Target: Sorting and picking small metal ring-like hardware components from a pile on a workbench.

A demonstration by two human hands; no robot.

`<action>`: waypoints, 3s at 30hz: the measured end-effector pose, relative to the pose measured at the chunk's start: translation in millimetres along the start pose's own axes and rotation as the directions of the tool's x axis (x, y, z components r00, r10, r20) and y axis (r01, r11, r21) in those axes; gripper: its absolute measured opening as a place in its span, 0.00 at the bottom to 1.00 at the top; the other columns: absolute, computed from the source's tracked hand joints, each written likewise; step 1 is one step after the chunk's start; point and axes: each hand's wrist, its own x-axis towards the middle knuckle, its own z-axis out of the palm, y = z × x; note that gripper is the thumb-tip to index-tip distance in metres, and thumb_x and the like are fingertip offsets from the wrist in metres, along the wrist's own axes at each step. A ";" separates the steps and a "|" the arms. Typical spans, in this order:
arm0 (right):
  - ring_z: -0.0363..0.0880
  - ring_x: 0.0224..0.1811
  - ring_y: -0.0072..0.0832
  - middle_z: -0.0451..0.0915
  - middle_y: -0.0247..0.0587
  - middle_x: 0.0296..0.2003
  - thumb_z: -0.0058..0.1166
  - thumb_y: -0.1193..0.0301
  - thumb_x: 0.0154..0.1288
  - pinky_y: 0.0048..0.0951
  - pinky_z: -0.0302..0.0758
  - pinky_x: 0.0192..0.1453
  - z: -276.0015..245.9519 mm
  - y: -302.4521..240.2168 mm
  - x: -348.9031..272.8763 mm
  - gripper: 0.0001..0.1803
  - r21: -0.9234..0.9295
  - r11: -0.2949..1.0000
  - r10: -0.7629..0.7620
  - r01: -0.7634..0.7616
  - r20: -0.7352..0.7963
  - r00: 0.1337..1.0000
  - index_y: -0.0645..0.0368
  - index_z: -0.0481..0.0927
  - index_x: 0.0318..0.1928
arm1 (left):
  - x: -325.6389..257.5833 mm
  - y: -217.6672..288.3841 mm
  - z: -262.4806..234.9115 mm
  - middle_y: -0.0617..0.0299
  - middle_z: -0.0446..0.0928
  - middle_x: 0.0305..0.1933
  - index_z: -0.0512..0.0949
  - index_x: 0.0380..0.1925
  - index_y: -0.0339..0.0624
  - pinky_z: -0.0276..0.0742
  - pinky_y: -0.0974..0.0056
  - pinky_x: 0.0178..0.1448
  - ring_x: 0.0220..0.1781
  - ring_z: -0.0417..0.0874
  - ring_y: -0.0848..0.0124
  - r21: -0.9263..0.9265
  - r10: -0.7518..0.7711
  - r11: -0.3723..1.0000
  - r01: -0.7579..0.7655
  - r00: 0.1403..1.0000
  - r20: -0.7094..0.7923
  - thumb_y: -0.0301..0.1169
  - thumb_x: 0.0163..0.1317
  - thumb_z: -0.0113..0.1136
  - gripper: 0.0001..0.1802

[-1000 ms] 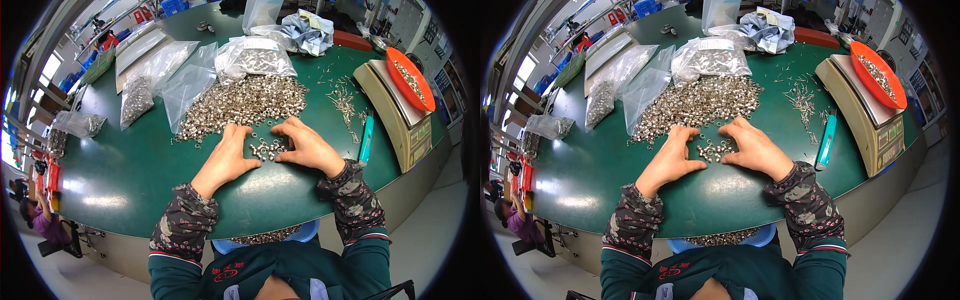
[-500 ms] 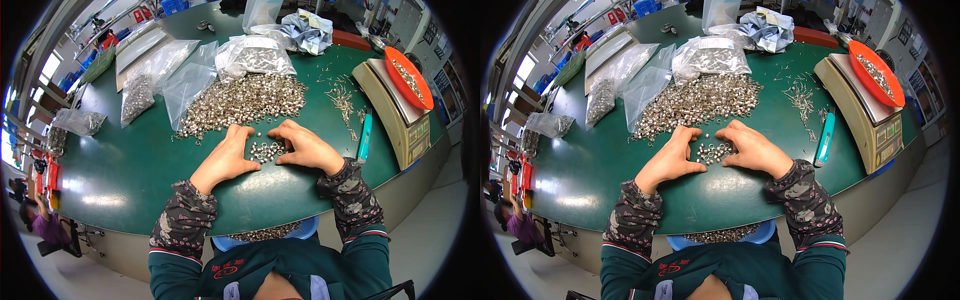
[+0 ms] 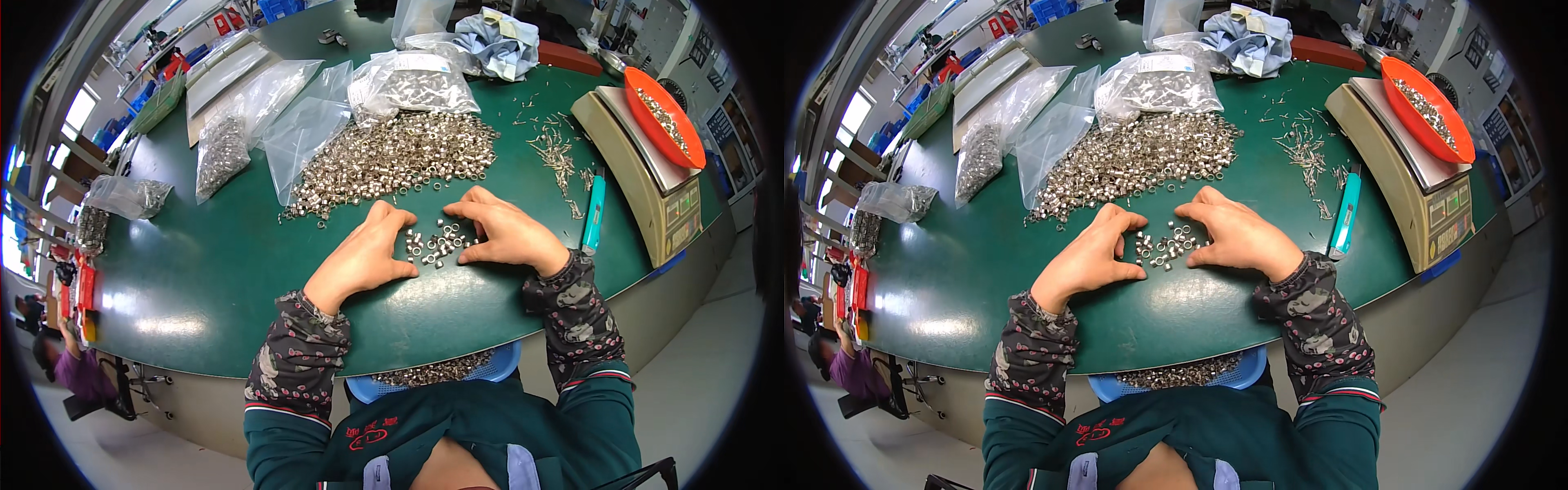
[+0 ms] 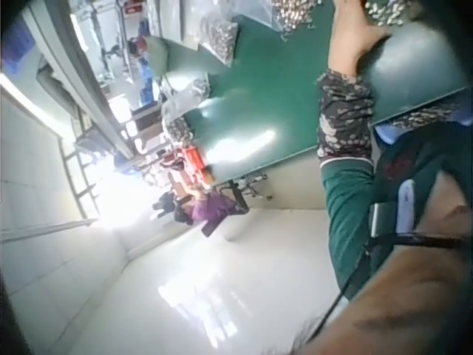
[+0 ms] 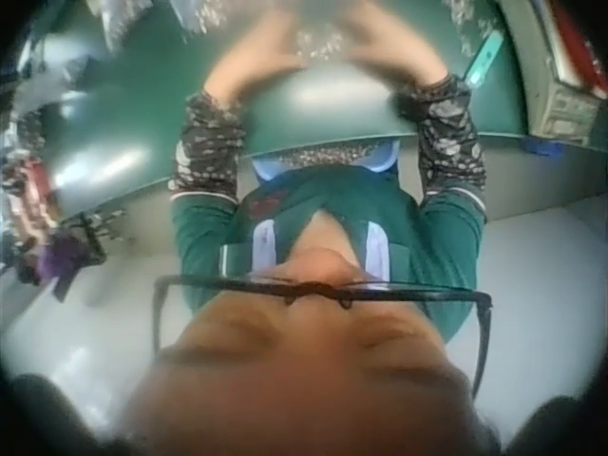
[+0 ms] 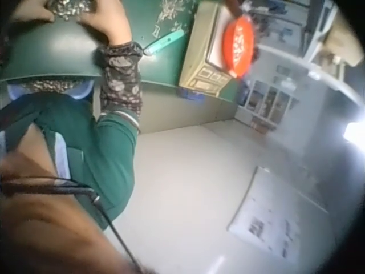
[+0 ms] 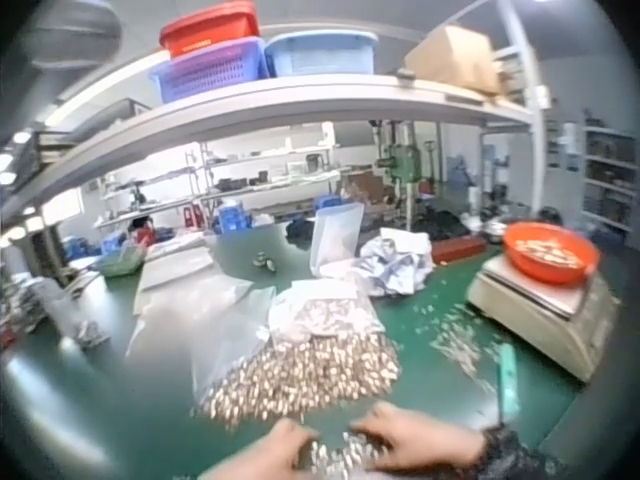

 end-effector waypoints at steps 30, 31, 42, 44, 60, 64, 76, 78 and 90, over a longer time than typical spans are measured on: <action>0.74 0.41 0.46 0.70 0.47 0.36 0.61 0.78 0.49 0.42 0.72 0.43 39.6 -75.3 -93.4 0.18 0.083 0.969 -0.245 0.234 0.151 0.958 0.62 0.73 0.42 | -104.9 47.4 27.4 0.56 0.69 0.46 0.72 0.49 0.38 0.75 0.59 0.41 0.36 0.77 0.61 -0.173 0.171 0.977 -0.121 0.935 0.312 0.23 0.52 0.66 0.23; 0.74 0.41 0.45 0.70 0.46 0.36 0.61 0.77 0.50 0.42 0.72 0.43 37.9 -77.4 -94.6 0.17 0.120 0.966 -0.251 0.231 0.190 0.949 0.62 0.74 0.43 | -107.8 48.2 24.7 0.56 0.69 0.46 0.72 0.49 0.38 0.75 0.59 0.41 0.36 0.77 0.61 -0.170 0.169 0.978 -0.120 0.936 0.308 0.23 0.52 0.66 0.23; 0.77 0.34 0.33 0.74 0.42 0.39 0.62 0.72 0.54 0.32 0.75 0.40 15.9 -49.9 -21.2 0.20 -0.020 0.988 -0.154 0.153 -0.051 0.987 0.58 0.77 0.49 | -60.2 -20.2 -29.4 0.56 0.71 0.45 0.73 0.50 0.38 0.75 0.66 0.41 0.32 0.76 0.70 0.061 -0.075 0.994 0.090 0.975 -0.209 0.24 0.51 0.67 0.24; 0.77 0.34 0.33 0.73 0.42 0.41 0.62 0.71 0.55 0.32 0.75 0.40 17.9 -42.3 5.1 0.22 -0.029 0.991 -0.133 0.131 -0.085 0.988 0.58 0.76 0.51 | -42.3 -37.5 -36.6 0.54 0.71 0.45 0.71 0.52 0.36 0.76 0.64 0.43 0.32 0.77 0.69 0.033 -0.161 0.983 0.180 0.936 -0.312 0.24 0.51 0.66 0.26; 0.75 0.46 0.44 0.71 0.45 0.41 0.63 0.77 0.50 0.40 0.74 0.47 38.0 -21.4 45.7 0.20 -0.229 0.969 -0.160 0.093 -0.292 0.943 0.60 0.75 0.46 | 14.0 -30.2 6.5 0.55 0.68 0.47 0.72 0.52 0.40 0.75 0.58 0.46 0.40 0.77 0.61 0.156 0.081 0.987 -0.028 0.937 -0.341 0.26 0.52 0.66 0.25; 0.75 0.43 0.43 0.71 0.44 0.38 0.63 0.78 0.50 0.40 0.73 0.46 36.9 -21.5 25.8 0.17 -0.182 0.973 -0.189 0.142 -0.273 0.943 0.61 0.74 0.42 | -2.6 -19.6 7.5 0.57 0.67 0.46 0.73 0.47 0.40 0.75 0.60 0.43 0.38 0.76 0.63 0.100 0.096 0.993 -0.067 0.944 -0.316 0.24 0.52 0.66 0.21; 0.74 0.47 0.41 0.71 0.43 0.44 0.66 0.69 0.49 0.39 0.74 0.48 34.6 -31.8 6.3 0.28 -0.155 0.983 -0.135 0.102 -0.216 0.967 0.57 0.74 0.53 | -25.8 -8.6 16.0 0.57 0.68 0.47 0.70 0.52 0.42 0.76 0.61 0.42 0.38 0.76 0.63 0.111 0.080 0.993 -0.051 0.960 -0.270 0.31 0.48 0.71 0.30; 0.74 0.47 0.40 0.71 0.42 0.43 0.66 0.69 0.50 0.39 0.74 0.47 36.7 -34.5 7.8 0.28 -0.174 0.979 -0.143 0.107 -0.210 0.967 0.57 0.74 0.53 | -23.6 -4.0 15.0 0.56 0.67 0.48 0.70 0.52 0.42 0.76 0.58 0.45 0.43 0.76 0.59 0.116 0.066 0.993 -0.036 0.963 -0.263 0.32 0.48 0.71 0.30; 0.77 0.42 0.42 0.71 0.42 0.41 0.63 0.71 0.53 0.41 0.74 0.45 42.5 -31.7 13.3 0.17 -0.167 0.982 -0.124 0.085 -0.243 0.962 0.58 0.75 0.44 | -14.4 -4.3 19.1 0.56 0.69 0.46 0.73 0.47 0.40 0.76 0.57 0.46 0.45 0.79 0.58 0.159 0.060 0.987 -0.014 0.956 -0.287 0.33 0.51 0.69 0.24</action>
